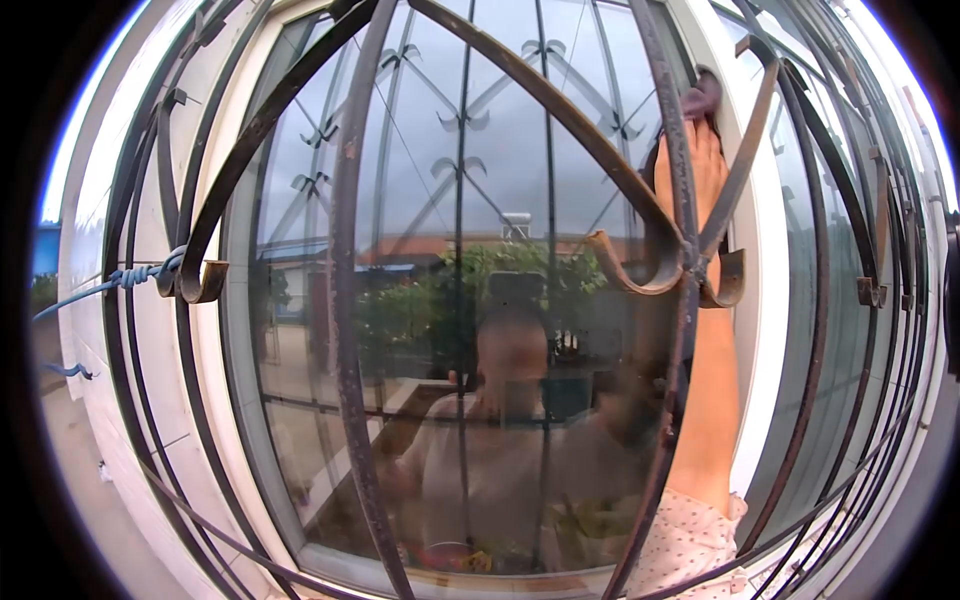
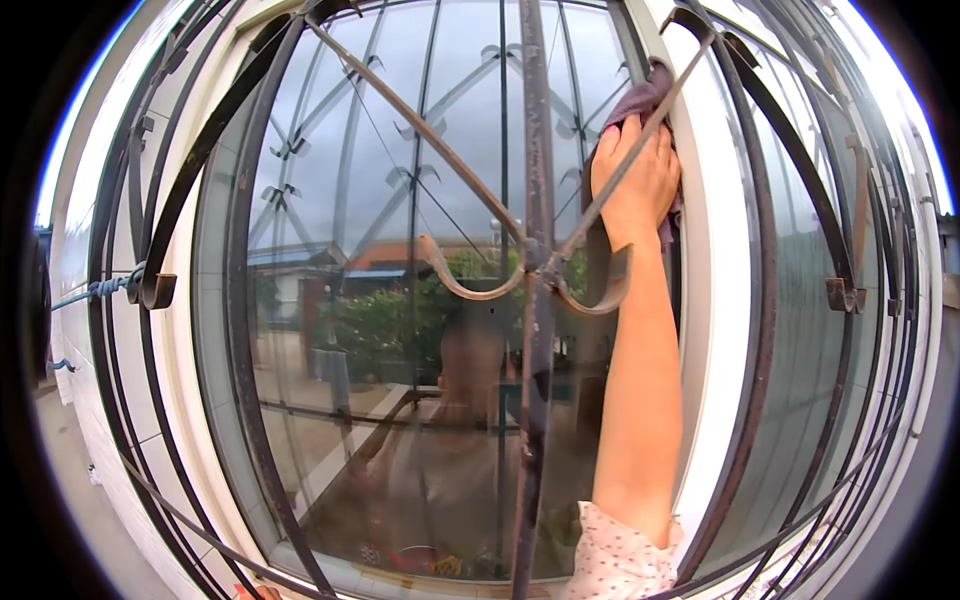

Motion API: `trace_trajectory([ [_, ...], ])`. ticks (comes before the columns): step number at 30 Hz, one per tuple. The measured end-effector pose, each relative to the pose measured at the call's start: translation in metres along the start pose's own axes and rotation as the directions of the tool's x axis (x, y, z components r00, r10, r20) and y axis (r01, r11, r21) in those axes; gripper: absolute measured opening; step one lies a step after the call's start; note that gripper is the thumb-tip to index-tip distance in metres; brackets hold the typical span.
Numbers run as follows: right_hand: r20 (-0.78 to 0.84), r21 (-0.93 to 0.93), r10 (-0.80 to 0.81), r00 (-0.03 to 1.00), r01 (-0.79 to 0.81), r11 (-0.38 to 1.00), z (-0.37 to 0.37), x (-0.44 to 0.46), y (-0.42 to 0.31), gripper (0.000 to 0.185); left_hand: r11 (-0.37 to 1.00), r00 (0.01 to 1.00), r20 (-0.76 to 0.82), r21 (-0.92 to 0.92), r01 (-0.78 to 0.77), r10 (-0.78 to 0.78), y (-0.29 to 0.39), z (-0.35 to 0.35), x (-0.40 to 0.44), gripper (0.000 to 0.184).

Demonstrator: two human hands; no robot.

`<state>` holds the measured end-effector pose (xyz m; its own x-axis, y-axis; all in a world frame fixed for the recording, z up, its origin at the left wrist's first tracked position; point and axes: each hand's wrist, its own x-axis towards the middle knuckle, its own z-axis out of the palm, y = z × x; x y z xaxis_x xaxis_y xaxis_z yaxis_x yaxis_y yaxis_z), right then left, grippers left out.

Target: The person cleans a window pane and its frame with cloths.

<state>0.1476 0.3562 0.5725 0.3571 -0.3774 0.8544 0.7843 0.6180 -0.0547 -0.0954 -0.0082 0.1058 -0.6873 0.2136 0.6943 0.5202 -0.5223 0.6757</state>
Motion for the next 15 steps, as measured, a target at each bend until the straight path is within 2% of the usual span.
trace_trajectory([
  [1,0.07,-0.045,0.126,0.99,-0.123,0.991,-0.021,0.001,-0.022,0.037,1.0,1.0,-0.016,-0.017,0.002,-0.002,0.0,0.001,0.001,0.049],
  [2,-0.015,-0.068,0.103,0.995,-0.104,0.992,-0.01,0.002,-0.023,0.035,0.999,1.0,-0.03,-0.035,0.007,-0.008,-0.001,0.001,0.0,0.05],
  [4,0.019,0.137,-0.128,0.992,0.124,0.983,0.003,0.012,-0.042,0.032,0.999,0.999,-0.035,-0.033,0.009,-0.01,-0.005,0.0,0.0,0.051],
  [5,0.127,0.097,-0.169,0.978,0.157,0.983,0.002,0.006,-0.069,0.027,1.0,1.0,0.016,-0.022,0.016,-0.016,-0.003,-0.002,0.0,0.052],
  [6,0.16,0.309,-0.258,0.953,0.2,0.93,0.005,0.0,-0.101,0.024,1.0,1.0,0.019,-0.012,0.006,-0.006,-0.007,-0.004,-0.001,0.051],
  [7,0.146,0.306,-0.333,0.932,0.277,0.911,0.004,-0.014,-0.133,0.023,0.999,1.0,-0.013,0.04,0.008,-0.007,-0.006,-0.003,-0.002,0.05],
  [8,0.142,0.4,-0.451,0.881,0.366,0.84,-0.008,-0.031,-0.164,0.026,0.995,0.999,-0.039,0.096,0.011,-0.007,-0.004,-0.002,-0.001,0.049],
  [9,0.047,0.481,-0.543,0.838,0.458,0.748,-0.015,-0.052,-0.189,0.024,0.991,0.999,-0.022,0.128,-0.03,0.034,-0.003,-0.001,0.0,0.047],
  [10,-0.024,0.582,-0.604,0.797,0.502,0.64,-0.031,-0.073,-0.209,0.026,0.998,0.999,-0.042,0.066,0.006,-0.004,0.005,0.004,0.003,0.048],
  [12,-0.009,0.724,-0.659,0.752,0.46,0.515,-0.056,-0.119,-0.225,0.029,0.997,0.992,-0.1,0.016,0.081,-0.079,-0.006,-0.002,0.001,0.049],
  [13,0.02,0.762,-0.677,0.736,0.427,0.487,-0.07,-0.135,-0.223,0.027,0.998,0.995,-0.086,-0.015,0.053,-0.054,-0.011,-0.003,-0.001,0.051],
  [14,0.055,0.772,-0.705,0.707,0.417,0.479,-0.083,-0.149,-0.218,0.026,1.0,1.0,-0.005,0.013,0.014,-0.014,-0.012,-0.008,0.0,0.051],
  [15,0.091,0.781,-0.712,0.696,0.394,0.485,-0.097,-0.159,-0.211,0.025,0.999,0.999,-0.036,0.032,-0.001,0.002,-0.014,-0.008,0.0,0.055],
])
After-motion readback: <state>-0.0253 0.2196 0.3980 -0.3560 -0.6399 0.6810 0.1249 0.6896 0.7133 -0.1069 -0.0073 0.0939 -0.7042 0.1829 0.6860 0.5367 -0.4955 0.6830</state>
